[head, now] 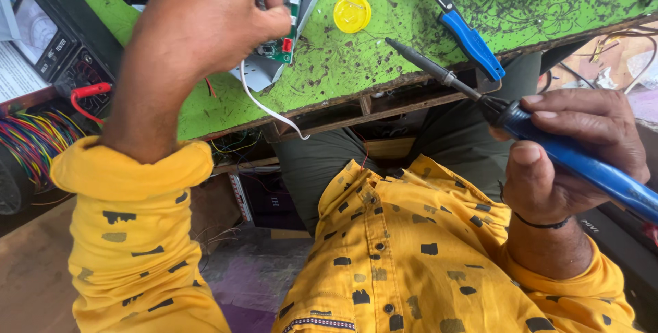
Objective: The person removes a circuit board from a metal enclosure, trims component leads with pliers, and solders wires to the board using a soldering iron and solder. They strip wire ends and attach them to the board inside the enclosure.
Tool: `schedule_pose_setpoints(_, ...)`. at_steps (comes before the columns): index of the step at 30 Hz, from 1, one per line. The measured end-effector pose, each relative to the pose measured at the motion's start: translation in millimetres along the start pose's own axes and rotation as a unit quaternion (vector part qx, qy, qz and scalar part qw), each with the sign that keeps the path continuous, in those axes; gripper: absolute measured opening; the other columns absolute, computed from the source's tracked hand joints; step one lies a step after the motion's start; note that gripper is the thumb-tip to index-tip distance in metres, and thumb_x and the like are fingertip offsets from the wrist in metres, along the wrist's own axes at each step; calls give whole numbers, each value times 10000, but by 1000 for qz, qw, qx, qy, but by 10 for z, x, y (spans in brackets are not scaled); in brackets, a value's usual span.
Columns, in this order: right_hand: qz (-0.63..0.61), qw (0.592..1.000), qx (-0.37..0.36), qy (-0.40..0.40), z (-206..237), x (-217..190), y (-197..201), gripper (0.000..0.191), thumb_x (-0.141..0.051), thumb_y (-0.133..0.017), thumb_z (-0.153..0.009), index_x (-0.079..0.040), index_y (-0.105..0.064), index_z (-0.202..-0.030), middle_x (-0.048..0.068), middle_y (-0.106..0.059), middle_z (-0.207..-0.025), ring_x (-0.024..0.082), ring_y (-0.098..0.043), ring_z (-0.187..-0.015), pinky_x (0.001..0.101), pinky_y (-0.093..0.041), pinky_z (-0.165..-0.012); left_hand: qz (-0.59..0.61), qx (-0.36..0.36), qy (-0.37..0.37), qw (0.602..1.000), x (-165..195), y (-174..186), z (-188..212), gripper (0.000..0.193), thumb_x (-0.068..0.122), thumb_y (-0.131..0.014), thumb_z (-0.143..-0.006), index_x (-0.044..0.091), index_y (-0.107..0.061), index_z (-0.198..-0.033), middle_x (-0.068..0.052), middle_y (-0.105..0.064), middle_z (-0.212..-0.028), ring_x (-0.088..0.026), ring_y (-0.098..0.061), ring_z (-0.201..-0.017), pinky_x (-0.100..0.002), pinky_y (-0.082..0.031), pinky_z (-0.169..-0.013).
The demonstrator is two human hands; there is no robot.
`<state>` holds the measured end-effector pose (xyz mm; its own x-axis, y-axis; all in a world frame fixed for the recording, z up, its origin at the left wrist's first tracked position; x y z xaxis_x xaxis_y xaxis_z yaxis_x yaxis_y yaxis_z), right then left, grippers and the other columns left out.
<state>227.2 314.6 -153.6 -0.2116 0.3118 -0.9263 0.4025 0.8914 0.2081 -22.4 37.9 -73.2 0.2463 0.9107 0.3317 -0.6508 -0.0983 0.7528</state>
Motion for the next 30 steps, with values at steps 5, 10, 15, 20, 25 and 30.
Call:
schedule_pose_setpoints(5,-26,999,48,-5,-12,-6,-7,453,-321,-743,-1102,81,-537,-1135,204,-627,-1123,198,-702,-846,266,-625,-735,172,55,-88,980,-13,198,294,105,109,-712,-899,23,-653,-890,-115,-683,-821,-166,-662,-700,-303,-513,-577)
schedule_pose_setpoints(10,-55,997,48,-6,-58,-66,-51,453,-308,-746,-1109,82,-519,-1145,188,-600,-1132,196,-669,-802,271,-629,-727,149,111,-293,938,-150,-52,343,132,-39,-716,-896,-23,-594,-850,-226,-658,-1323,-272,-680,-1128,-343,-543,-785)
schedule_pose_setpoints(15,-6,1000,21,5,-19,-73,-31,420,-316,-758,-1118,64,-580,-1121,172,-629,-1085,192,-640,-863,242,-561,-747,156,109,-239,952,-178,-200,391,162,-3,-723,-919,-32,-572,-867,-209,-639,-1417,-268,-699,-1249,-292,-589,-775)
schedule_pose_setpoints(20,18,1000,15,2,1,-19,-50,391,-311,-776,-1121,59,-652,-1111,171,-655,-1057,214,-626,-923,244,-519,-816,156,157,-218,951,-61,-144,401,110,-13,-686,-924,-24,-581,-892,-185,-619,-1400,-263,-659,-1252,-313,-566,-845)
schedule_pose_setpoints(25,-32,999,36,-3,-45,-45,-99,388,-327,-777,-1064,35,-641,-1097,156,-672,-1053,162,-642,-865,226,-542,-748,208,146,-145,956,-121,-100,434,82,14,-651,-890,-10,-575,-875,-152,-616,-1347,-225,-615,-1250,-296,-538,-777)
schedule_pose_setpoints(30,-17,1000,11,5,-79,-58,-90,367,-295,-765,-1085,50,-644,-1114,168,-670,-1070,167,-648,-865,226,-588,-733,252,141,-158,944,-268,-124,462,74,-8,-642,-930,-6,-568,-922,-148,-605,-1374,-188,-612,-1218,-306,-497,-1017)
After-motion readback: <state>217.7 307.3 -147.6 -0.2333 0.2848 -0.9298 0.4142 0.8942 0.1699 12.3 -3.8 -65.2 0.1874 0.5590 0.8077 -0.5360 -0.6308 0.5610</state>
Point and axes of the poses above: each hand's wrist, its own z-axis away from the middle knuckle, its own y-axis out of the back of the hand, x = y × z, the point moved 1 cm from there along -z, towards the middle knuckle
